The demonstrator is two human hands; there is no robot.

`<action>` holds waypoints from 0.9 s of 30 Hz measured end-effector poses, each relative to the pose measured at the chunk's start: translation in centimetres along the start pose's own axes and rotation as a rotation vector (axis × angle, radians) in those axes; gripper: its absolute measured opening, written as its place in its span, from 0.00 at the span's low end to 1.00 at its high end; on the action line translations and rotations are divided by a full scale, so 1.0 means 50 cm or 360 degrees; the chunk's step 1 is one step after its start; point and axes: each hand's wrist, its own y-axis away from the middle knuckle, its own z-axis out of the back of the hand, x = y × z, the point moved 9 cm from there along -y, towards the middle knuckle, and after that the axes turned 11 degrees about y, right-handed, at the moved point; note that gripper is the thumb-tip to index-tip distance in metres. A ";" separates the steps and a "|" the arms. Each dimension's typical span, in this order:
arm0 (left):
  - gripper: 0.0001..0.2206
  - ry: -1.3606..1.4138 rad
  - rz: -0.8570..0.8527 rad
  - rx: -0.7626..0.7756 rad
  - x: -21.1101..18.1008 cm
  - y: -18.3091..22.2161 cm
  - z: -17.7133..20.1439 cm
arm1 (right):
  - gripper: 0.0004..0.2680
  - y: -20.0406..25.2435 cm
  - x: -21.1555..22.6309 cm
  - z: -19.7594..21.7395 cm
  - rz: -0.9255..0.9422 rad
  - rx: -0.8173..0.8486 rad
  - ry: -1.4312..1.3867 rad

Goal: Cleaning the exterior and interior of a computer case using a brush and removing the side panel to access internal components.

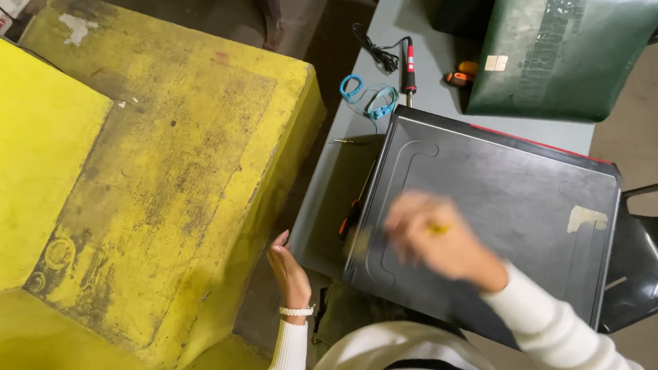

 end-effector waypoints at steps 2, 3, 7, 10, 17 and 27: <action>0.26 0.0032 -0.0006 -0.0011 -0.003 0.003 0.007 | 0.17 0.007 -0.022 0.072 0.0140 -0.0361 0.0482; 0.26 -0.0010 -0.0006 0.0021 0.000 0.005 0.006 | 0.14 0.024 -0.066 0.094 0.0033 -0.0517 0.0868; 0.27 -0.0111 0.0013 0.0120 -0.003 0.000 -0.022 | 0.07 0.087 -0.069 -0.043 0.0002 -0.0144 0.1318; 0.27 -0.0087 -0.0208 0.0227 -0.011 -0.006 -0.062 | 0.17 0.130 -0.047 -0.086 -0.0661 0.0356 -0.0804; 0.17 -0.0097 0.0031 0.0476 -0.072 0.028 -0.144 | 0.17 0.217 -0.180 0.155 -0.0586 -0.0550 0.0426; 0.17 -0.0325 -0.0159 0.0726 -0.101 0.097 -0.236 | 0.05 0.224 -0.145 0.200 -0.0468 -0.0921 0.2311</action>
